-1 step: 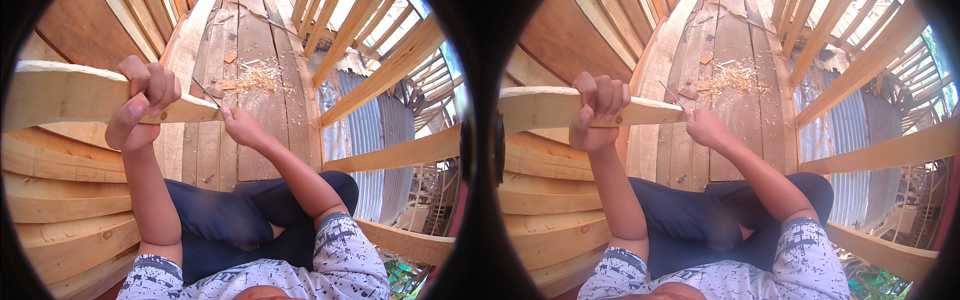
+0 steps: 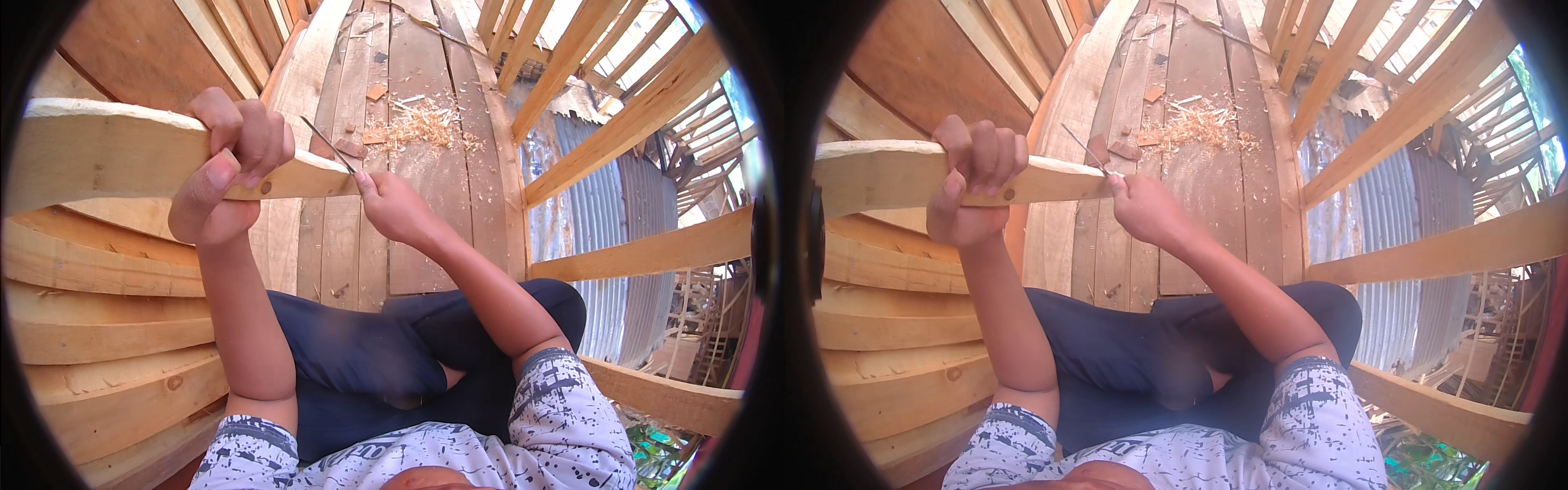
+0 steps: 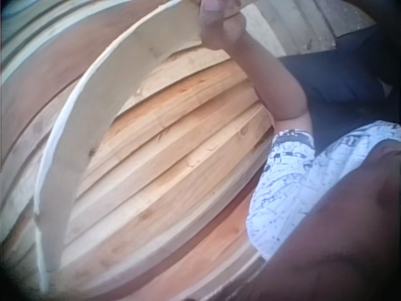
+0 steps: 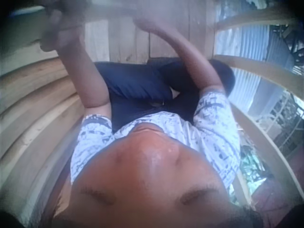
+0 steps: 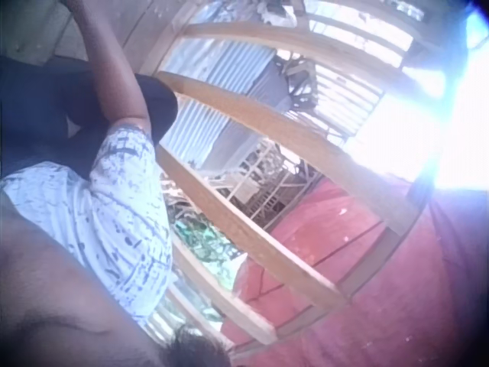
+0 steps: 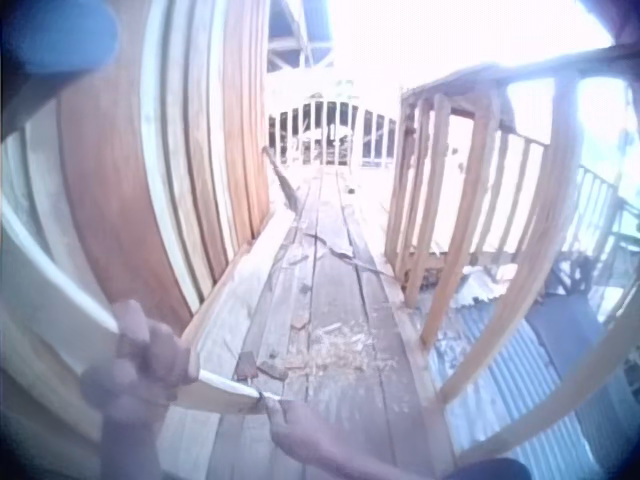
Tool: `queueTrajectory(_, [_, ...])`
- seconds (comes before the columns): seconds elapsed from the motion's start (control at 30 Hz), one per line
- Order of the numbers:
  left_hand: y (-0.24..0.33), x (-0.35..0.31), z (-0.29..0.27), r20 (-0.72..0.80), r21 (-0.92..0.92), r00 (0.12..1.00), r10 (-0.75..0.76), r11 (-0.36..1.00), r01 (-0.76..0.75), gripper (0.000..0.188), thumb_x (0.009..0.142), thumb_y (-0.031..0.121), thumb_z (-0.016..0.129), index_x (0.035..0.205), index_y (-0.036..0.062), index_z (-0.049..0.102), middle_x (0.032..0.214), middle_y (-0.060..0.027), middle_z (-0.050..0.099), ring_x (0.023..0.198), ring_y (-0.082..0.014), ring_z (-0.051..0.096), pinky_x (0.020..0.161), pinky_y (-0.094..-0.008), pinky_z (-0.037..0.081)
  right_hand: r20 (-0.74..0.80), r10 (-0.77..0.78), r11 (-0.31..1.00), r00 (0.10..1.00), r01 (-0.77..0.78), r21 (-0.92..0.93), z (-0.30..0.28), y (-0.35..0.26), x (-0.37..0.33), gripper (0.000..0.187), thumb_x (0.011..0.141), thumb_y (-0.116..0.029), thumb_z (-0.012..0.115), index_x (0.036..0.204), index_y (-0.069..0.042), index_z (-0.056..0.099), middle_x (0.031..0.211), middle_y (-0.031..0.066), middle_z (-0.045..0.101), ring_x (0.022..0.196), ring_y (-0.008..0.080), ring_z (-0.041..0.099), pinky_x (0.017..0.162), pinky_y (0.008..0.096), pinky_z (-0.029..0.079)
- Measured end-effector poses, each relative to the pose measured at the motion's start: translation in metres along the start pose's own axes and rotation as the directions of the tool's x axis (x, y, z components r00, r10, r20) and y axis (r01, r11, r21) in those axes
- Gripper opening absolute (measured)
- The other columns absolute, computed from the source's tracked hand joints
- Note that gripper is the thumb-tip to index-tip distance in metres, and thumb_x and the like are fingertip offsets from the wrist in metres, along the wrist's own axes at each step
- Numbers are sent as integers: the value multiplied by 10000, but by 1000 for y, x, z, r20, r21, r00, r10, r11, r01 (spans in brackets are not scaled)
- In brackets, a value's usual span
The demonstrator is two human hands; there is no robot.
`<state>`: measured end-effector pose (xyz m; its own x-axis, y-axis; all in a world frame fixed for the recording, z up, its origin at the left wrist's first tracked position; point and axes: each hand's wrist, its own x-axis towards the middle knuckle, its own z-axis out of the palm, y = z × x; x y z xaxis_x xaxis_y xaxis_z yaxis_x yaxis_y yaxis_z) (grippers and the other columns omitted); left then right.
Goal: The person sits on a wooden floor and uses a chisel to carve and shape a curved piece of wood. They hold the wood with one hand and repeatedly scrape the surface with the chisel, removing wood shavings.
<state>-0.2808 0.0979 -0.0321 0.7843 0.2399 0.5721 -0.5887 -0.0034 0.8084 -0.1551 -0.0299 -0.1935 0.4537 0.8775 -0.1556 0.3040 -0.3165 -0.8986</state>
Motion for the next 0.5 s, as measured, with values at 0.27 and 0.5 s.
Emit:
queueTrajectory(0.27, [-1,-1,-6,36,-30,999,9,1000,-8,312,846,232,643,794,154,346,631,31,353,552,-86,342,572,-262,287,55,251,968,966,-250,-31,10,64,17,556,1051,-379,387,774,72,556,678,254,584,631,402,576,651,493,443])
queueTrajectory(0.5, [-6,3,-1,-100,4,994,48,999,-48,246,884,263,643,888,110,450,712,-15,456,648,-132,473,631,-289,400,30,81,997,996,-81,0,1,53,9,550,1043,-385,394,804,71,589,728,278,612,694,427,605,695,503,461])
